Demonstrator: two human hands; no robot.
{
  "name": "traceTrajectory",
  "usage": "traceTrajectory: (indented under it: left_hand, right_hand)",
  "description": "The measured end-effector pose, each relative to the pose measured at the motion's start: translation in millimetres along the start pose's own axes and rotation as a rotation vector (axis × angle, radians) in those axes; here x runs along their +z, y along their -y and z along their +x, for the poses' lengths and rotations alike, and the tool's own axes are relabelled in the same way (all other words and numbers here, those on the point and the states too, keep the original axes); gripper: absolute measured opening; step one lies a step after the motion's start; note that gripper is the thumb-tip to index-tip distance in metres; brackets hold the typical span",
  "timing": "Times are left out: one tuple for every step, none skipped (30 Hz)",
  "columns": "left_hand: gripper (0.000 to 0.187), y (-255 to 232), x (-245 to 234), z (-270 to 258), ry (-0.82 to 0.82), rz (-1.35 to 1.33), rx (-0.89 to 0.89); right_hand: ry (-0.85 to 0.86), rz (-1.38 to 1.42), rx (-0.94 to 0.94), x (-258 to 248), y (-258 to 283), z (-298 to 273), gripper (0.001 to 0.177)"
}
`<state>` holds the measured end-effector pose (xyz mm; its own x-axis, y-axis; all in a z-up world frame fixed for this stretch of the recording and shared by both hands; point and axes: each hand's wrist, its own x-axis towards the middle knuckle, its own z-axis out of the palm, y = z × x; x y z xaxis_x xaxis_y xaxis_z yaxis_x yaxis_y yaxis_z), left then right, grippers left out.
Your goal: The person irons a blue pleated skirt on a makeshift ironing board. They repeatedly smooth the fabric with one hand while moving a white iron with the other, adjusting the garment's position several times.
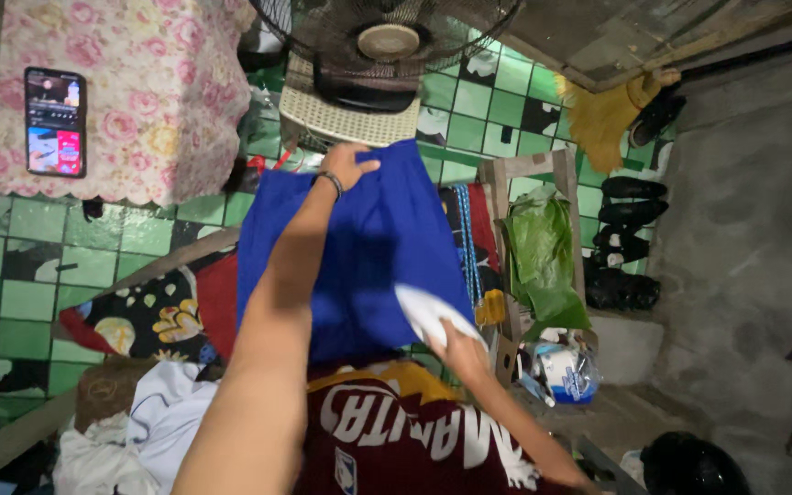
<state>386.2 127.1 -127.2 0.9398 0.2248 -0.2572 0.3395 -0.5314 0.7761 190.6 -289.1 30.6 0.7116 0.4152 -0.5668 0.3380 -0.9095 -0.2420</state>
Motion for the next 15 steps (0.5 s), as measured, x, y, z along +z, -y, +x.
traceTrajectory:
  left_hand:
    - [0.051,-10.5,-4.7,-5.0,0.001,-0.012,0.022]
    - [0.043,-19.6,-10.2,-9.4,-0.065,-0.036,0.121]
    - [0.035,-27.1,-15.7,-12.7,-0.131,-0.06,0.221]
    - [0.027,-33.5,-20.2,-15.9,-0.195,-0.083,0.322]
    - [0.026,-37.5,-26.6,-17.1,-0.196,-0.035,0.35]
    - [0.024,-40.1,-31.6,-18.7,-0.194,0.009,0.376]
    - [0.022,-42.4,-34.2,-22.4,-0.192,0.054,0.401]
    - [0.019,-45.1,-35.4,-27.3,-0.171,0.038,0.345]
    - [0.017,-47.8,-36.3,-31.8,-0.151,0.022,0.288]
    - [0.014,-49.5,-38.8,-36.0,-0.13,0.008,0.233]
    - [0.02,-49.5,-42.7,-40.2,-0.111,0.018,0.218]
    - [0.026,-48.7,-46.3,-43.8,-0.086,0.027,0.206]
    - [0.033,-46.9,-49.6,-46.6,-0.061,0.037,0.195]
    - [0.03,-43.9,-51.9,-49.9,-0.05,0.061,0.175]
    - [0.026,-39.4,-53.5,-53.4,-0.04,0.086,0.155]
  right_hand:
    - [-0.078,0.04,0.004,-3.8,10.4,14.4,0.055]
    - [-0.095,0.065,0.031,-11.4,20.7,33.6,0.055]
    - [-0.111,0.09,0.057,-20.8,32.0,55.1,0.056]
    - [-0.165,0.119,0.063,-32.1,43.0,77.0,0.059]
    - [-0.219,0.148,0.068,-44.6,54.1,99.6,0.062]
    - [-0.22,0.152,0.097,-57.4,63.8,121.4,0.065]
    - [-0.22,0.155,0.126,-70.2,71.8,141.6,0.068]
    - [-0.246,0.181,0.108,-82.3,78.4,160.4,0.067]
    - [-0.273,0.206,0.09,-90.3,82.1,171.9,0.066]
    - [-0.276,0.209,0.063,-92.6,83.1,175.4,0.063]
    - [-0.28,0.212,0.035,-92.8,81.7,178.2,0.061]
    - [-0.285,0.216,0.015,-90.1,77.1,178.0,0.059]
    - [-0.281,0.24,0.022,-82.5,70.6,171.3,0.058]
    - [-0.278,0.263,0.03,-69.6,62.4,156.1,0.058]
    - [-0.275,0.287,0.039,-55.6,53.3,137.6,0.058]
